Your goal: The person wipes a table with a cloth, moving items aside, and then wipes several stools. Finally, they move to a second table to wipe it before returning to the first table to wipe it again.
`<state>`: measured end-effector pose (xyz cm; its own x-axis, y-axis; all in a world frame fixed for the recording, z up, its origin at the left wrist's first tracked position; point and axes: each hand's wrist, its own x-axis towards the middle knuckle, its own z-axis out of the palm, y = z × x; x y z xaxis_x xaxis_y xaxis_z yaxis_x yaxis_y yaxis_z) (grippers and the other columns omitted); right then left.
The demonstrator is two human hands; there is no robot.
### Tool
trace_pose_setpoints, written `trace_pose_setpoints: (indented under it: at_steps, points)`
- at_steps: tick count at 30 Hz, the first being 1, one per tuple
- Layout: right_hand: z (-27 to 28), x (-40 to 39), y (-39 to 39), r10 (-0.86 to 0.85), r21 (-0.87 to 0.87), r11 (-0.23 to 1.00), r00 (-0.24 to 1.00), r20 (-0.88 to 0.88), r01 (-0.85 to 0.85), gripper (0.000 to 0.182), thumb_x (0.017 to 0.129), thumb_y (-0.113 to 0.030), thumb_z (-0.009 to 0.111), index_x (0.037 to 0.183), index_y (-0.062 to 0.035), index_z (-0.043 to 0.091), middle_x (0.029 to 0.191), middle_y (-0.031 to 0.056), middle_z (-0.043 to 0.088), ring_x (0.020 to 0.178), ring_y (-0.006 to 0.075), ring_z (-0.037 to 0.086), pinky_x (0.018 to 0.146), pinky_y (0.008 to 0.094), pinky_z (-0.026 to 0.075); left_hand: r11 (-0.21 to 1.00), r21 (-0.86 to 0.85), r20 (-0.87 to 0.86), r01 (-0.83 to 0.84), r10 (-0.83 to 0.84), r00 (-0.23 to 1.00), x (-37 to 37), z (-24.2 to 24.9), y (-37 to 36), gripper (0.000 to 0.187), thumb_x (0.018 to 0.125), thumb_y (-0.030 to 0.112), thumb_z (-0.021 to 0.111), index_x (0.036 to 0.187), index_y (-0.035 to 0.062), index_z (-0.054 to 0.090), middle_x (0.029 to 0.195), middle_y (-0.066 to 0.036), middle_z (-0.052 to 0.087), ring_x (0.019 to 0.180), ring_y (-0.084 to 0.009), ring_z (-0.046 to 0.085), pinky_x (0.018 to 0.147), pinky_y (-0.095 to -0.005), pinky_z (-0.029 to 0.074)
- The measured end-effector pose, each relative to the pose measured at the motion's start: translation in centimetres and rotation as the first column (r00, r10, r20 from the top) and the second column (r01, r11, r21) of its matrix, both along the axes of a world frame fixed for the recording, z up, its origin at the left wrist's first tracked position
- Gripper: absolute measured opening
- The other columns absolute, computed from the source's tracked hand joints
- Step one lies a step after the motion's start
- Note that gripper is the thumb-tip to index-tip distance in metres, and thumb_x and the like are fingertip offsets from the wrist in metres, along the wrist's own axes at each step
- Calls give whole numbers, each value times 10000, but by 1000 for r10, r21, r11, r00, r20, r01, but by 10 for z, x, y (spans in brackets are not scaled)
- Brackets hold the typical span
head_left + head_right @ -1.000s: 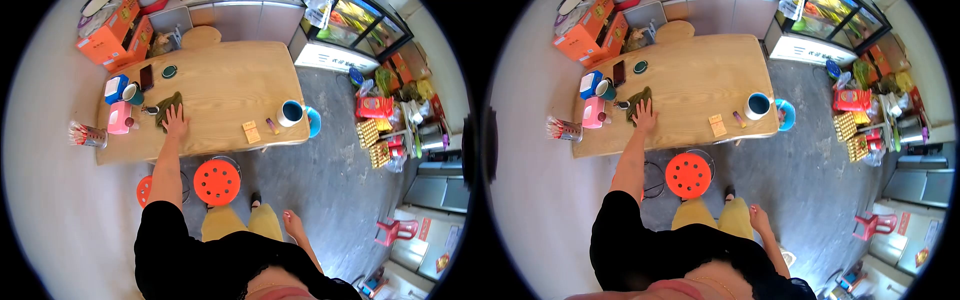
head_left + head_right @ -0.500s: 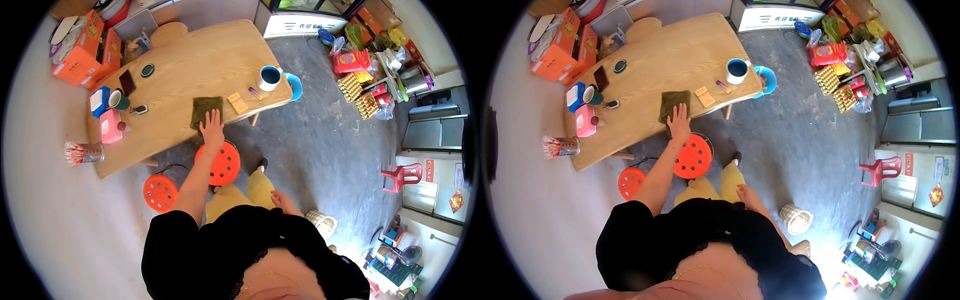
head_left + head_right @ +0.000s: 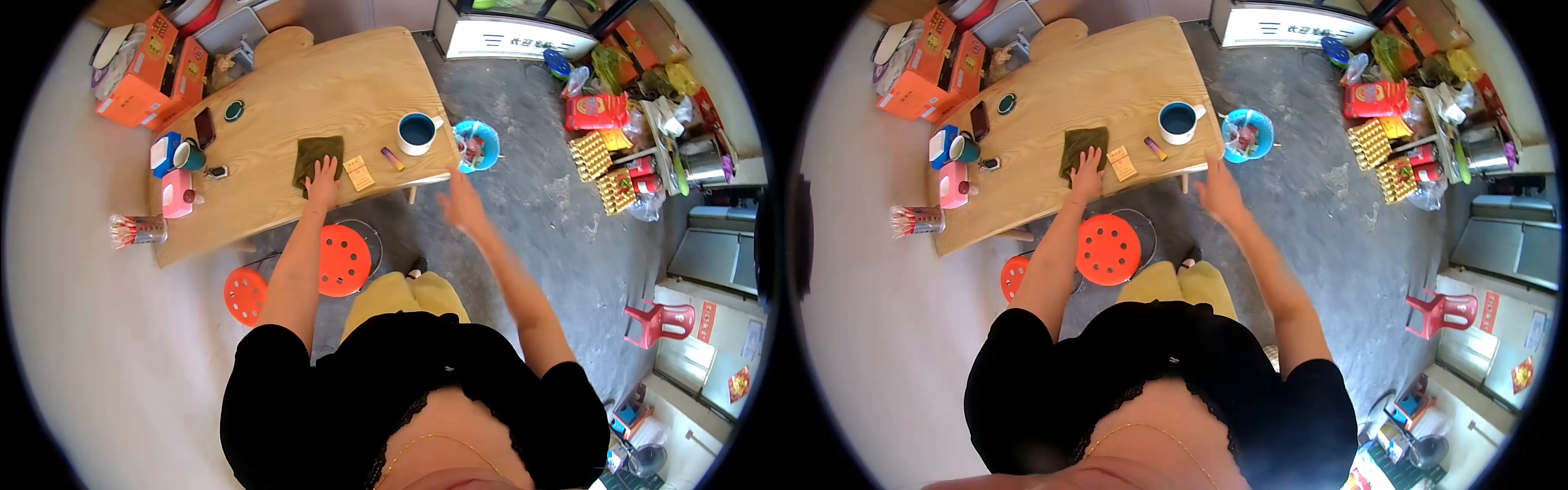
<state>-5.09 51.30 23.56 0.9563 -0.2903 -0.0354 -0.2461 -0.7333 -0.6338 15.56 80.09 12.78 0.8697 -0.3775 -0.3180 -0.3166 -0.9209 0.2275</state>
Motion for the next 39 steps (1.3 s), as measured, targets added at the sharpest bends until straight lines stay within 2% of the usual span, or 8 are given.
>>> trace_pose_setpoints:
  at_steps: [5, 11, 21, 25, 28, 31, 34, 39]
  points:
    - [-66, 130, -64, 174, -403, 912, 963, 204, -80, 694, 767, 18, 644, 1402, -7, 366, 1371, 257, 461, 1215, 438, 512, 988, 466, 462, 1000, 12, -69, 13, -12, 998, 0, 5, 2, 680, 973, 217, 550, 1563, 253, 213, 1651, 11, 108, 1518, -244, 93, 1151, -621, 201]
    - [-56, 164, -83, 320, -246, 901, 930, -182, -358, 458, 780, 119, 526, 1212, -23, 473, 1243, 216, 512, 1125, 408, 570, 885, 476, 505, 1000, 1, 35, 16, -16, 999, 7, -5, 9, 675, 972, 202, 541, 1561, 287, 224, 1649, 34, 120, 1513, -229, 131, 1152, -594, 205]
    - [-61, 179, -111, 596, -279, 741, 790, -147, -611, 210, 812, 40, 531, 1013, -4, 489, 1006, 198, 553, 926, 396, 628, 762, 476, 520, 998, -56, 169, -16, 26, 985, 143, -17, -83, 588, 1002, 208, 489, 1550, 239, 276, 1635, -3, 199, 1509, -248, 149, 1161, -589, 143]
    - [-54, 181, -115, 602, -163, 745, 757, -255, -647, 286, 807, 45, 534, 1087, -12, 508, 1045, 180, 572, 920, 384, 642, 759, 467, 529, 986, -81, 168, 143, -128, 978, 175, -14, -184, 563, 995, 219, 495, 1531, 232, 324, 1621, -5, 243, 1507, -237, 162, 1165, -582, 138]
    - [-36, 189, -114, 483, -61, 830, 769, -419, -555, 513, 781, 55, 546, 1286, -27, 498, 1251, 182, 561, 1033, 372, 627, 831, 449, 529, 935, -176, 179, 309, -278, 944, 204, -14, -230, 537, 992, 245, 501, 1511, 245, 363, 1617, 15, 248, 1501, -213, 179, 1178, -584, 131]
    - [-48, 226, -118, 384, -302, 866, 917, -106, -397, 503, 778, 56, 549, 1276, 6, 494, 1274, 214, 538, 1131, 379, 568, 921, 445, 491, 897, -157, 168, 412, -387, 907, 240, -20, -252, 521, 988, 285, 513, 1495, 272, 391, 1612, 25, 259, 1495, -189, 191, 1185, -571, 124]
    - [-73, 318, -123, 350, -304, 901, 933, 86, -310, 480, 820, 0, 576, 1286, 54, 473, 1321, 253, 501, 1240, 397, 484, 1025, 430, 426, 851, -163, 209, 500, -465, 860, 279, -19, -256, 526, 980, 307, 530, 1489, 289, 399, 1606, 19, 270, 1492, -179, 199, 1187, -563, 125]
    - [-120, 434, -122, 389, -388, 879, 889, 243, -278, 542, 916, -188, 593, 1367, 58, 422, 1451, 255, 420, 1340, 401, 411, 1106, 427, 360, 947, -209, 315, 244, -172, 934, 300, -16, -238, 555, 962, 287, 566, 1491, 249, 402, 1607, -42, 270, 1482, -218, 236, 1148, -567, 192]
